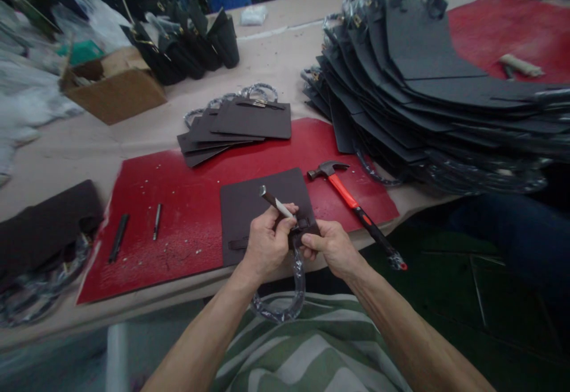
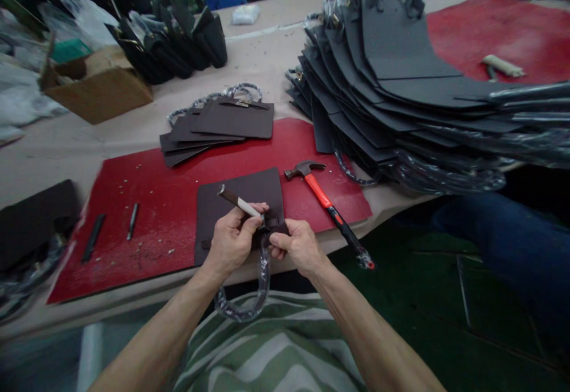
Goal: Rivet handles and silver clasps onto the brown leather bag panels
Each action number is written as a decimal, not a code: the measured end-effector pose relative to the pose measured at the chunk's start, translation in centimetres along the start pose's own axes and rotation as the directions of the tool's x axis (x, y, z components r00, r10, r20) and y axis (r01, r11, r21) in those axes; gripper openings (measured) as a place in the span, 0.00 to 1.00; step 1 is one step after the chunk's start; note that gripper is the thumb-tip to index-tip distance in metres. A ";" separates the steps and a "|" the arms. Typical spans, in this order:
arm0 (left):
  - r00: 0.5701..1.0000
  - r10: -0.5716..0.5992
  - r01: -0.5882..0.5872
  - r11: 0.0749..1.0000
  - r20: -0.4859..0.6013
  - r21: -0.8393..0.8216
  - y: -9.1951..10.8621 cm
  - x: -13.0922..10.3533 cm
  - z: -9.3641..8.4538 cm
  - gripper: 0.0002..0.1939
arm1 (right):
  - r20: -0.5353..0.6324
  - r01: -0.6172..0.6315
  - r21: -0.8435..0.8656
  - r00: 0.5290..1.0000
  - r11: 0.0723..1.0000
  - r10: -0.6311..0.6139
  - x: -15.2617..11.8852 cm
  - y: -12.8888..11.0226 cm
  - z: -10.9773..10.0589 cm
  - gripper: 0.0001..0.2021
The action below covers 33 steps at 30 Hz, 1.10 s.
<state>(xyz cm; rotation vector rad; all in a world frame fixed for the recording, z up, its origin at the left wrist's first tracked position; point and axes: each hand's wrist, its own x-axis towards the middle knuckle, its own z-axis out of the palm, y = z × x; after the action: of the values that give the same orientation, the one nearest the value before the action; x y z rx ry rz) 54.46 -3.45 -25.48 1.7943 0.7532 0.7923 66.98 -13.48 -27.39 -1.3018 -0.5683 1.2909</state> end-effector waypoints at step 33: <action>0.967 0.234 -0.250 0.943 0.096 0.218 -2.3 -1.0 1.8 0.11 | -0.128 -0.141 -0.559 0.988 0.817 0.083 -1.7 -9.7 -5.8 0.13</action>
<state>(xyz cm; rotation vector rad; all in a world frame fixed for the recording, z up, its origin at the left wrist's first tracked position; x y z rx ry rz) 55.00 -4.43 -28.36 2.1413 0.6037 0.8244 75.21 -15.00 -19.59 -1.9071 -0.8589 1.1823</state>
